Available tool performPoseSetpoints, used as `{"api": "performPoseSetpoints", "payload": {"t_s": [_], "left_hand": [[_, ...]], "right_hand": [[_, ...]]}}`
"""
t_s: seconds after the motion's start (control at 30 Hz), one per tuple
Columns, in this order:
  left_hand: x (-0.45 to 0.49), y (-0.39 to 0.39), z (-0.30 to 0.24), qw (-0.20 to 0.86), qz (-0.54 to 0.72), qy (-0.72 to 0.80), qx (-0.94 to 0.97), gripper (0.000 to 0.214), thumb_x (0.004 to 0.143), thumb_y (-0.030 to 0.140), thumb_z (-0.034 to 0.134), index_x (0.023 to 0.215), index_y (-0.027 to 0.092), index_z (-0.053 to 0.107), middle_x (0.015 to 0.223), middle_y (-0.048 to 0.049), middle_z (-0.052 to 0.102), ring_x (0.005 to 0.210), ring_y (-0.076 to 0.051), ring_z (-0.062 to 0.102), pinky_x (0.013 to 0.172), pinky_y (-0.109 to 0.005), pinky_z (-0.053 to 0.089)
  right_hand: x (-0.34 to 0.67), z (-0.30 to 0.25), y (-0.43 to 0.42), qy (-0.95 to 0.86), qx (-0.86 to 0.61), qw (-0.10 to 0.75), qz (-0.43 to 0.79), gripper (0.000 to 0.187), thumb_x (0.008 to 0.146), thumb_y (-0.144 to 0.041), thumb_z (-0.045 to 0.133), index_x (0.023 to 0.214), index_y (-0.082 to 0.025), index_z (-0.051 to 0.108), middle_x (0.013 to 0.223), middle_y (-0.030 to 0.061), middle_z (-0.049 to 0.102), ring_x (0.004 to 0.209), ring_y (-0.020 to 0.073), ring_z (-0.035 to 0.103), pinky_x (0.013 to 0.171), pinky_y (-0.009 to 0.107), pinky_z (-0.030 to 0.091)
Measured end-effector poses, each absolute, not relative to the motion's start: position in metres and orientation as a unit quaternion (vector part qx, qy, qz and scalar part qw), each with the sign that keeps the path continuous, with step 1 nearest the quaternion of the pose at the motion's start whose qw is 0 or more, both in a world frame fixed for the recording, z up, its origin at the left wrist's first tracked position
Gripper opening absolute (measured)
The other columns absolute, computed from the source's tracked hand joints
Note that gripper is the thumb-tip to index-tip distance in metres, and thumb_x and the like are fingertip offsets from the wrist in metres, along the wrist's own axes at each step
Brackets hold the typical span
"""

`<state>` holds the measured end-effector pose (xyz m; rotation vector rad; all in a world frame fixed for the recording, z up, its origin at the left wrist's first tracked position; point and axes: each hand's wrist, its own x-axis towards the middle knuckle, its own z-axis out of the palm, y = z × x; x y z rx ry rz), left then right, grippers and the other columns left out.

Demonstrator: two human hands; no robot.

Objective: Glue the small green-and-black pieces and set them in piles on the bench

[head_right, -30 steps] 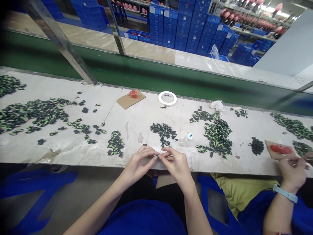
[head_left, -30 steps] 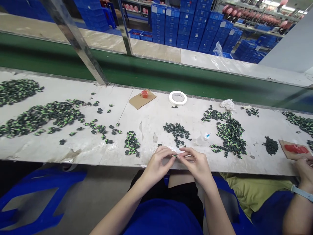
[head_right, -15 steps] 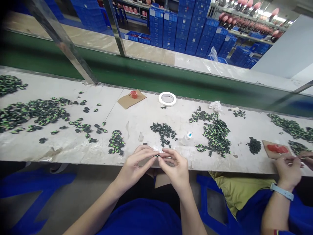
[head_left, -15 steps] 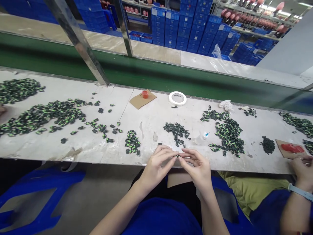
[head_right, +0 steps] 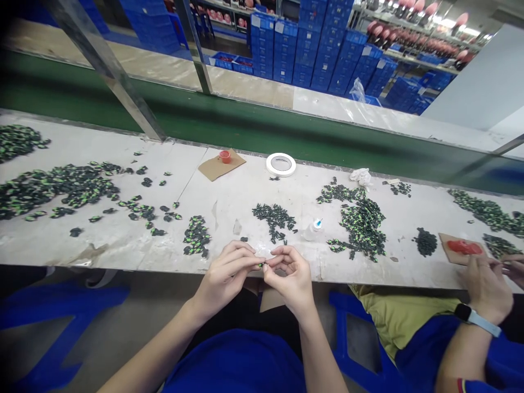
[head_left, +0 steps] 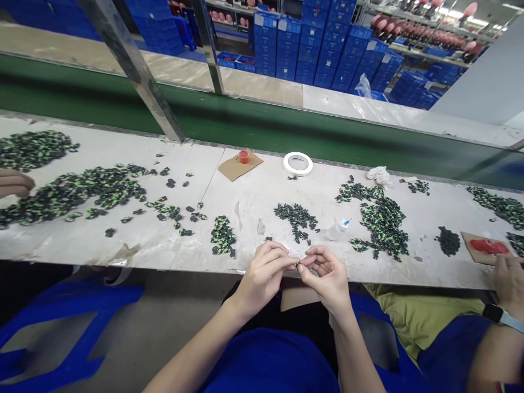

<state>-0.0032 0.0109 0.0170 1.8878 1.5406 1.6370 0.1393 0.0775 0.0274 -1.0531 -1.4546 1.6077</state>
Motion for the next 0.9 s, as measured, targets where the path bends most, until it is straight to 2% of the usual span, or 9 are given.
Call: {"api": "performPoseSetpoints", "payload": {"t_s": [0.37, 0.53, 0.73, 0.9], "left_hand": [[-0.003, 0.010, 0.013, 0.253, 0.546, 0.568, 0.561, 0.020, 0.087, 0.019, 0.059, 0.102, 0.022, 0.072, 0.083, -0.0069, 0.070, 0.086, -0.020, 0.062, 0.073, -0.032, 0.055], [0.000, 0.010, 0.014, 0.248, 0.540, 0.610, 0.524, 0.020, 0.083, 0.019, 0.062, 0.100, 0.020, 0.071, 0.088, -0.0072, 0.070, 0.089, -0.020, 0.063, 0.077, -0.033, 0.055], [0.005, 0.009, 0.018, 0.251, 0.530, 0.636, 0.502, 0.012, 0.080, 0.018, 0.062, 0.087, 0.020, 0.071, 0.085, -0.0061, 0.068, 0.085, -0.020, 0.064, 0.078, -0.034, 0.054], [0.014, 0.012, 0.013, 0.241, 0.491, 0.653, 0.524, 0.013, 0.081, 0.016, 0.058, 0.086, 0.021, 0.070, 0.084, -0.0055, 0.069, 0.087, -0.021, 0.063, 0.079, -0.035, 0.051]], "right_hand": [[0.141, 0.022, 0.080, -0.625, -0.401, 0.349, 0.572, 0.031, 0.067, -0.031, 0.075, 0.091, -0.021, 0.059, 0.067, -0.0004, 0.068, 0.060, 0.0150, 0.067, 0.064, 0.029, 0.059], [0.145, 0.021, 0.078, -0.707, -0.376, 0.338, 0.495, 0.030, 0.076, -0.026, 0.068, 0.104, -0.022, 0.057, 0.080, 0.0022, 0.070, 0.072, 0.0165, 0.070, 0.069, 0.029, 0.060], [0.145, 0.021, 0.078, -0.771, -0.349, 0.342, 0.407, 0.030, 0.077, -0.020, 0.063, 0.105, -0.021, 0.054, 0.074, 0.0004, 0.067, 0.067, 0.0144, 0.068, 0.067, 0.026, 0.059], [0.147, 0.012, 0.075, -0.759, -0.360, 0.354, 0.411, 0.026, 0.077, -0.022, 0.063, 0.103, -0.020, 0.058, 0.074, 0.0010, 0.068, 0.065, 0.0140, 0.068, 0.066, 0.026, 0.059]]}}
